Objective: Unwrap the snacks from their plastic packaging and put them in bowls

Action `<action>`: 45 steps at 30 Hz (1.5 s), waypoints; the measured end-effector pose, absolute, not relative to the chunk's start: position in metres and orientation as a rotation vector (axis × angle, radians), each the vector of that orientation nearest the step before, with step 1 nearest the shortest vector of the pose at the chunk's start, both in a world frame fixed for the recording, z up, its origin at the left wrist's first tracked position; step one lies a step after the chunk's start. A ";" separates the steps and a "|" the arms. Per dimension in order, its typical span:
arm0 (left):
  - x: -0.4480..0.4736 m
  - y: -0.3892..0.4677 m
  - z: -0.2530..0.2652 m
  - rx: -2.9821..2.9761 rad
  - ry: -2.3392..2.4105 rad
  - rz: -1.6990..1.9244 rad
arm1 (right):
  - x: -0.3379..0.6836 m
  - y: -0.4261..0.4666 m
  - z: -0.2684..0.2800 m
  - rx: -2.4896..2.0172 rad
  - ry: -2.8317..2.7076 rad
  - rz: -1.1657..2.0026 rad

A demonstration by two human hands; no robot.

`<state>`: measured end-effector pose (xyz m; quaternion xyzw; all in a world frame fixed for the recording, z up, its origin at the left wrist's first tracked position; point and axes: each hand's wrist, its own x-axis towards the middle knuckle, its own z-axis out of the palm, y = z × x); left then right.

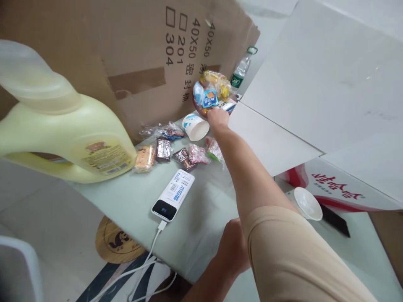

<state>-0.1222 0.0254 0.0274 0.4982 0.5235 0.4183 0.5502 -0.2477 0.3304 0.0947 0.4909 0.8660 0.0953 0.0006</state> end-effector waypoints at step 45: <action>-0.057 0.042 0.012 1.202 1.563 1.121 | 0.053 0.143 0.148 1.802 2.604 -2.737</action>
